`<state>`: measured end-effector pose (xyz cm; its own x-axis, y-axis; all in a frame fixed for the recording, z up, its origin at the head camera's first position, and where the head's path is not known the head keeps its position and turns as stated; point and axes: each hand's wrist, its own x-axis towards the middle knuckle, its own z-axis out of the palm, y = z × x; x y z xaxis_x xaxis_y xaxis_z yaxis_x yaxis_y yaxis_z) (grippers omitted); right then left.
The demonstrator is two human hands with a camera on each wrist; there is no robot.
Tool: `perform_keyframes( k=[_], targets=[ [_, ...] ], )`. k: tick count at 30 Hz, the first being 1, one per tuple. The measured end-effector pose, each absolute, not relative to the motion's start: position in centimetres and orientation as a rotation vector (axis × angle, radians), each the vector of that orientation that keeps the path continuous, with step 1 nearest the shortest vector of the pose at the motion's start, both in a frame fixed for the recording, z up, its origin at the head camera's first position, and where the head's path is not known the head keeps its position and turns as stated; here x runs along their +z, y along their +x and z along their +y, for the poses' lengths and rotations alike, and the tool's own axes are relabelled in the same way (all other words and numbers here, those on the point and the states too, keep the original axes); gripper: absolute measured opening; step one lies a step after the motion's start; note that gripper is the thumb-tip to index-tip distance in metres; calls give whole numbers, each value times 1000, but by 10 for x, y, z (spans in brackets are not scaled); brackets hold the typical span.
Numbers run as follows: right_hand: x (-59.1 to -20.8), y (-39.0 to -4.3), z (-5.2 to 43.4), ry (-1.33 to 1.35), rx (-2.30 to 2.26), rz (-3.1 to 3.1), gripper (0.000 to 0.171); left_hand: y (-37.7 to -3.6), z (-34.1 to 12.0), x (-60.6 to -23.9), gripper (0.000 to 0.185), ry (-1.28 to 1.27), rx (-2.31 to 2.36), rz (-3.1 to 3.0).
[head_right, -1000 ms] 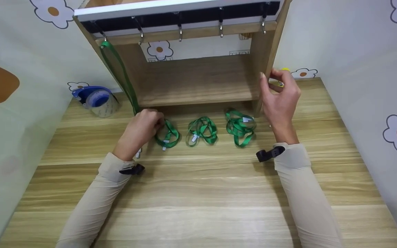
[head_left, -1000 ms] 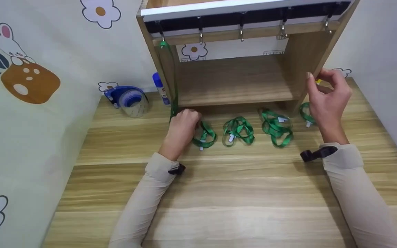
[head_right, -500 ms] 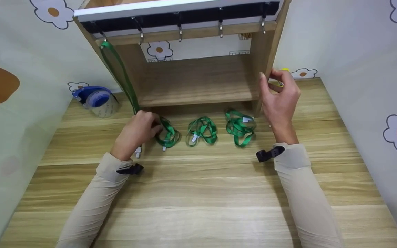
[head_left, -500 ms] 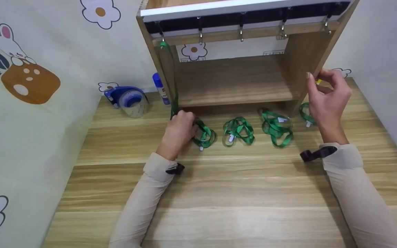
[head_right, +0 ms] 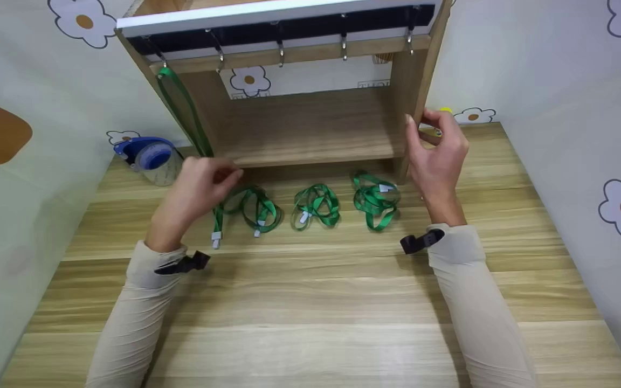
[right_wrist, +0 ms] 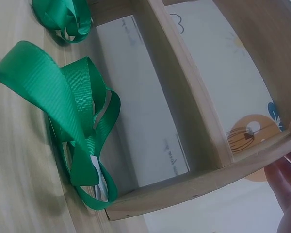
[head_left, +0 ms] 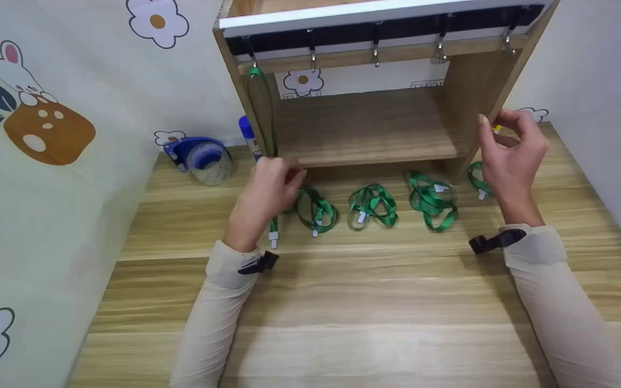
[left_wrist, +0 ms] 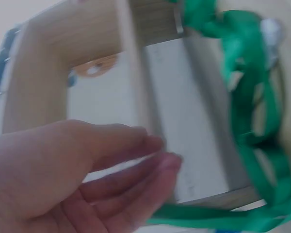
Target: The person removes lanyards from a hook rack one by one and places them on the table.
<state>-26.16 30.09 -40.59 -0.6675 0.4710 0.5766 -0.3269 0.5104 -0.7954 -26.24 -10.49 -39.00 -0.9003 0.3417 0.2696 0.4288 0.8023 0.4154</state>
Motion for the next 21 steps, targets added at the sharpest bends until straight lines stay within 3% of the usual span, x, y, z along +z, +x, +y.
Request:
perform_keyframes(
  k=[11,17,21],
  targets=[
    [-411,-263,304,-122,1225,-1957,34,-259,-122,-363,29,-515,-926,-2089],
    [-414,-265,306,-120,1208,-1962,34,-265,-127,-369,56,-341,-1010,-2060],
    [-412,-265,305,-124,1204,-1962,35,-266,-127,-370,57,-299,-1020,-2084]
  ],
)
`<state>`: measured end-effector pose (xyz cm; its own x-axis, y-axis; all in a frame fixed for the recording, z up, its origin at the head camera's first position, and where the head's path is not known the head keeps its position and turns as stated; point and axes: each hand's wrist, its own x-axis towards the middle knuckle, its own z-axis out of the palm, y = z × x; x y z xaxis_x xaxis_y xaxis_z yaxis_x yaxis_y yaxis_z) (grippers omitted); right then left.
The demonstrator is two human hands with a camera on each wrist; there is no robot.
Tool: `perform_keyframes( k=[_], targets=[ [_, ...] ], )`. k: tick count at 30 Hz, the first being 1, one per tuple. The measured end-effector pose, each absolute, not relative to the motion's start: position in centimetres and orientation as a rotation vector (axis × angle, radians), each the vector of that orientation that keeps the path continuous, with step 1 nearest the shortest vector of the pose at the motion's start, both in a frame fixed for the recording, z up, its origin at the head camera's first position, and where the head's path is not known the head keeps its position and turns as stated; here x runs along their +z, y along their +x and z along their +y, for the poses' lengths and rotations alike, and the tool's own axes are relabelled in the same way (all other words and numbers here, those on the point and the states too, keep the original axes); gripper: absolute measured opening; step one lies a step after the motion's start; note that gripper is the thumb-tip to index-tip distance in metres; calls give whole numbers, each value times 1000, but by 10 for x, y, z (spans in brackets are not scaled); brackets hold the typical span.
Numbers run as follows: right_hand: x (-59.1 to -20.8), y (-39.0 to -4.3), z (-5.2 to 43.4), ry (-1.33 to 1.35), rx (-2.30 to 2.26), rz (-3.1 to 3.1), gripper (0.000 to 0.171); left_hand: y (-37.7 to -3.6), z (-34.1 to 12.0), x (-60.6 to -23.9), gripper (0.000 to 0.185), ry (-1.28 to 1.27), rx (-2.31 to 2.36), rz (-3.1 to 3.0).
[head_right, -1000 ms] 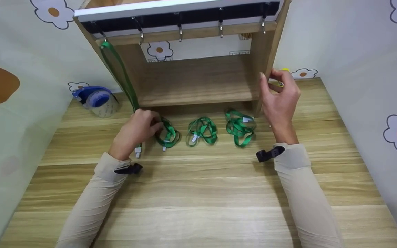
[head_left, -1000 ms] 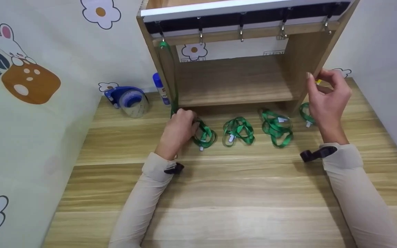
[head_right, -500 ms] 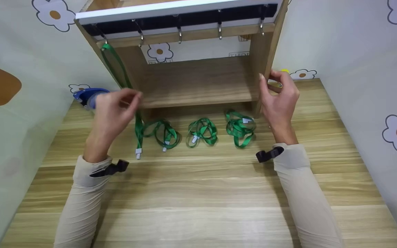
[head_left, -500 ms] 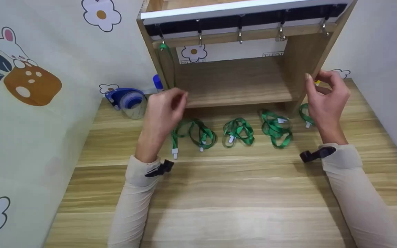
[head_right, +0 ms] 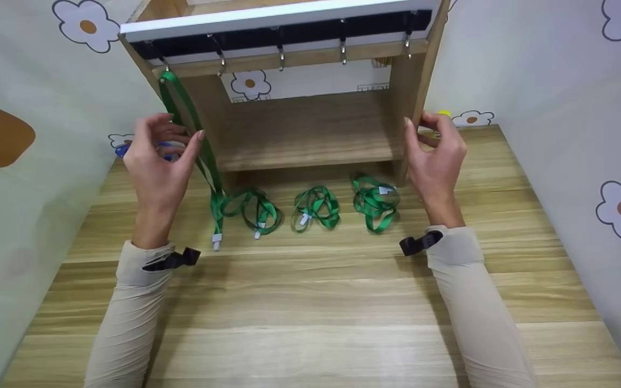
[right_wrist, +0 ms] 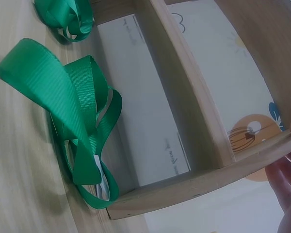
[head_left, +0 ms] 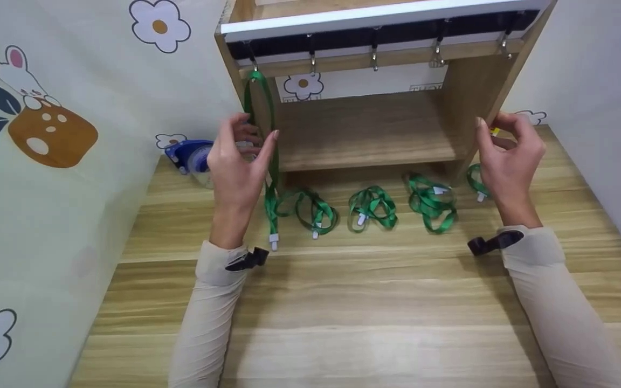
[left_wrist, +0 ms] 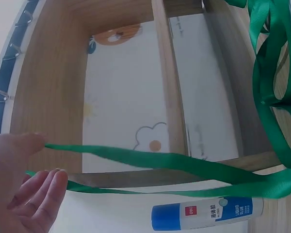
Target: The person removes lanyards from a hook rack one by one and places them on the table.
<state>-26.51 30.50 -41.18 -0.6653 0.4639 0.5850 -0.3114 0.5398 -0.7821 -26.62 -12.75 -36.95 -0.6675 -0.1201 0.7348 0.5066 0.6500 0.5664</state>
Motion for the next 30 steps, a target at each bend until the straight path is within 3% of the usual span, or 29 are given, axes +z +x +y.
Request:
perform_keyframes(
  k=[8,18,30],
  targets=[
    [-408,-265,302,-113,1214,-1940,31,-267,-128,-370,60,-283,-1071,-2065],
    [-409,-264,302,-129,1220,-1956,32,-268,-129,-372,23,-381,-975,-2135],
    [-409,-264,303,-128,1223,-1954,34,-264,-138,-364,12,-398,-957,-2053]
  ],
)
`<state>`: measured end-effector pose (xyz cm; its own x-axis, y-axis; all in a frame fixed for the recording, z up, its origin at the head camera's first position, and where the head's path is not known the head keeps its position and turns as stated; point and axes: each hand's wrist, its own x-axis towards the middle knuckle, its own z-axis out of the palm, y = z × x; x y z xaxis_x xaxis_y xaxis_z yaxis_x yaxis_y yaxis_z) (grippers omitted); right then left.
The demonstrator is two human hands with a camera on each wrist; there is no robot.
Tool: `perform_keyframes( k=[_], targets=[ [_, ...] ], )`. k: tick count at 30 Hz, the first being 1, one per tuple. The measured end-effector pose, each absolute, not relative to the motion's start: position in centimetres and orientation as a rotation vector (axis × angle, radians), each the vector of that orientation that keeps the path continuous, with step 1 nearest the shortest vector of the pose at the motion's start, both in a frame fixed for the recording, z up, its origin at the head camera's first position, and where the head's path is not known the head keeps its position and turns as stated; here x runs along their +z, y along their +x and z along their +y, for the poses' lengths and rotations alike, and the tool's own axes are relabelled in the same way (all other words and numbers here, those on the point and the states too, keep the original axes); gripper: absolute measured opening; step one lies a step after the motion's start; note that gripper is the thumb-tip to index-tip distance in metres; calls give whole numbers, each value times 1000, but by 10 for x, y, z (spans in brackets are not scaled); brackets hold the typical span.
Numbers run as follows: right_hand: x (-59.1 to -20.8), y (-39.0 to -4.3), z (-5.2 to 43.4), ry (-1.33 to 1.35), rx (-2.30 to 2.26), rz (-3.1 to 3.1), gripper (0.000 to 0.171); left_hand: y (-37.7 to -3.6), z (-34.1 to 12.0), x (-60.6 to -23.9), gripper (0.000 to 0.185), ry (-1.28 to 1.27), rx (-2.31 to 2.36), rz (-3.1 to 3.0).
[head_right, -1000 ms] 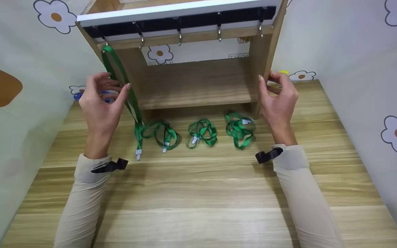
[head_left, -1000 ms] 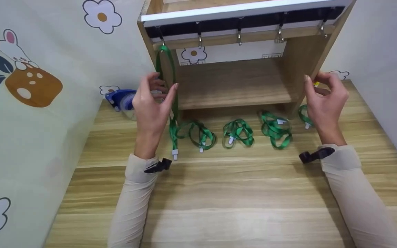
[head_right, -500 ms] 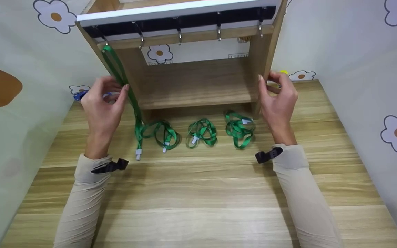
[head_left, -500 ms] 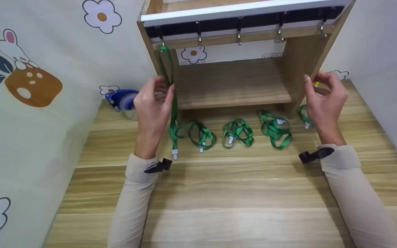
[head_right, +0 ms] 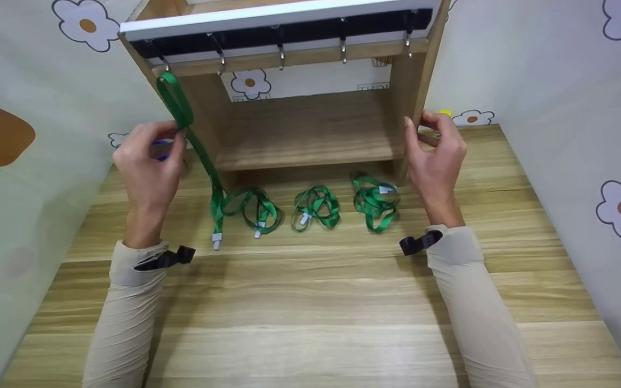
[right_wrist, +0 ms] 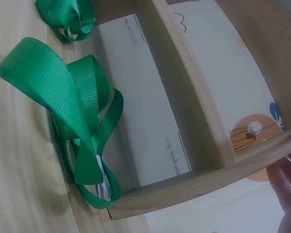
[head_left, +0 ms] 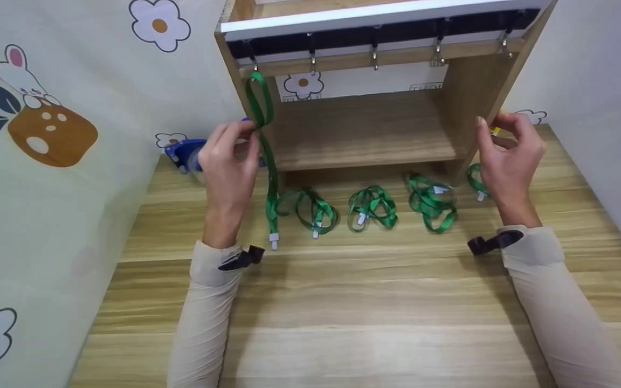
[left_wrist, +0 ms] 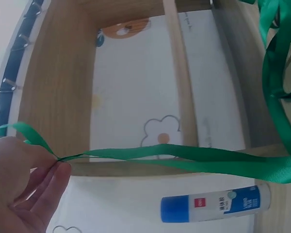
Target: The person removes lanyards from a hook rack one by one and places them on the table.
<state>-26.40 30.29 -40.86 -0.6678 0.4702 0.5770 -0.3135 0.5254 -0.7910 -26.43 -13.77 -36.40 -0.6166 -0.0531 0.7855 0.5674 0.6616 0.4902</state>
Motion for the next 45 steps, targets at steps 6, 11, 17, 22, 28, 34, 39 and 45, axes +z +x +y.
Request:
perform_keyframes(
  k=[6,11,17,22,28,34,39,45],
  targets=[
    [-410,-264,304,-137,1219,-1961,34,-257,-140,-353,12,-412,-998,-1972],
    [-412,-263,305,-140,1208,-1969,34,-247,-138,-344,13,-472,-977,-1914],
    [-417,-265,308,-154,1205,-1974,34,-233,-132,-332,17,-601,-932,-1896],
    [-428,-267,308,-149,1192,-2021,38,-216,-129,-323,13,-788,-923,-1901],
    [-430,-269,310,-135,1180,-2021,39,-197,-131,-320,11,-969,-980,-1918],
    [-426,-268,308,-150,1175,-2021,37,-193,-146,-325,14,-1103,-942,-2114],
    [-426,-267,308,-116,1194,-1983,33,-192,-158,-325,14,-1259,-813,-2373],
    [-424,-266,306,-104,1205,-1979,32,-184,-172,-322,13,-1141,-619,-2762]
  ],
)
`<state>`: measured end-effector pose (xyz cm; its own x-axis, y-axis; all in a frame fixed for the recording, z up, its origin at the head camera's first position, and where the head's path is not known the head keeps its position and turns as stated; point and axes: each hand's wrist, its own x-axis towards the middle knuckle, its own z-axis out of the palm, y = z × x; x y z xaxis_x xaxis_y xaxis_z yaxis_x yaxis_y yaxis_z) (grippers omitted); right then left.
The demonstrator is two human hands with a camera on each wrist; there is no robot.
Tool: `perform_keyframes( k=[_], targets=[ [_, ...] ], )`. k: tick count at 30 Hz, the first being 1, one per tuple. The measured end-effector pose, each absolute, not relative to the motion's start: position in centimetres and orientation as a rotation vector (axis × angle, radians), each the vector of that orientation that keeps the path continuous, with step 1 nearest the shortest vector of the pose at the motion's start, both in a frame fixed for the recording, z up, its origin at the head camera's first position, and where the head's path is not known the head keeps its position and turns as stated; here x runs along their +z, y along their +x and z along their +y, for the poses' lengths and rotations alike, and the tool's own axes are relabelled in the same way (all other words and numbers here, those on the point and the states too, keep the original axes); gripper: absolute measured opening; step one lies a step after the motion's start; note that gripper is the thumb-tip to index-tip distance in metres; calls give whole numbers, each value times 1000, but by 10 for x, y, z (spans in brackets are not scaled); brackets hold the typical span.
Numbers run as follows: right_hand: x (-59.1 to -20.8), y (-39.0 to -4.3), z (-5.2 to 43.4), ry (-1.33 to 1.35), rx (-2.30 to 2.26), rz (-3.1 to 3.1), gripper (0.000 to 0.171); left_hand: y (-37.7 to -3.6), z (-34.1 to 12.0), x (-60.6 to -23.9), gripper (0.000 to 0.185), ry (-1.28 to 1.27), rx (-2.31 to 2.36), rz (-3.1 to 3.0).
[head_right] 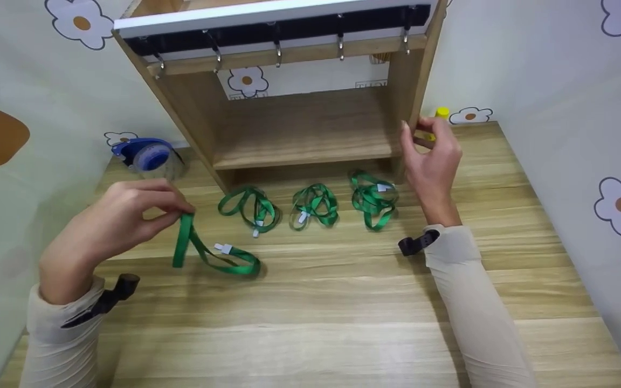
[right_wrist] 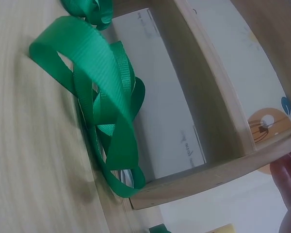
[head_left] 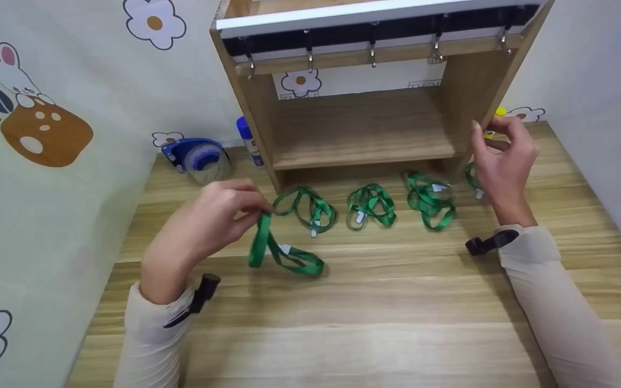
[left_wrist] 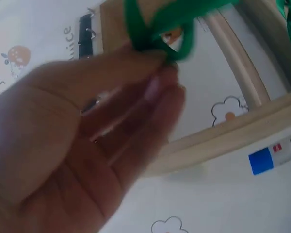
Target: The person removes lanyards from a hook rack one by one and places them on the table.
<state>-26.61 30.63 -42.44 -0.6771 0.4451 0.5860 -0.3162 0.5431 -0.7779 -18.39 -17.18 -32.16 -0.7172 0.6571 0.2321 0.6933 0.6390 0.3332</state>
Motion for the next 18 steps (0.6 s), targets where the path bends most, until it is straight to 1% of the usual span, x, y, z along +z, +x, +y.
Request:
perform_keyframes(
  k=[4,7,9,11,16,18],
  targets=[
    [-426,-267,306,-119,1205,-1993,34,-188,-177,-327,16,-909,-372,-2842],
    [-427,-268,307,-119,1201,-1999,35,-196,-174,-340,22,-828,-140,-2784],
    [-428,-268,308,-118,1199,-1999,35,-201,-167,-353,24,-855,-36,-2744],
    [-428,-268,308,-119,1201,-1999,36,-206,-160,-367,28,-940,9,-2719],
    [-426,-266,306,-135,1205,-2010,37,-214,-143,-391,29,-1131,-82,-2760],
    [-424,-265,306,-143,1208,-2009,37,-216,-139,-397,25,-1167,-146,-2799]
  ],
)
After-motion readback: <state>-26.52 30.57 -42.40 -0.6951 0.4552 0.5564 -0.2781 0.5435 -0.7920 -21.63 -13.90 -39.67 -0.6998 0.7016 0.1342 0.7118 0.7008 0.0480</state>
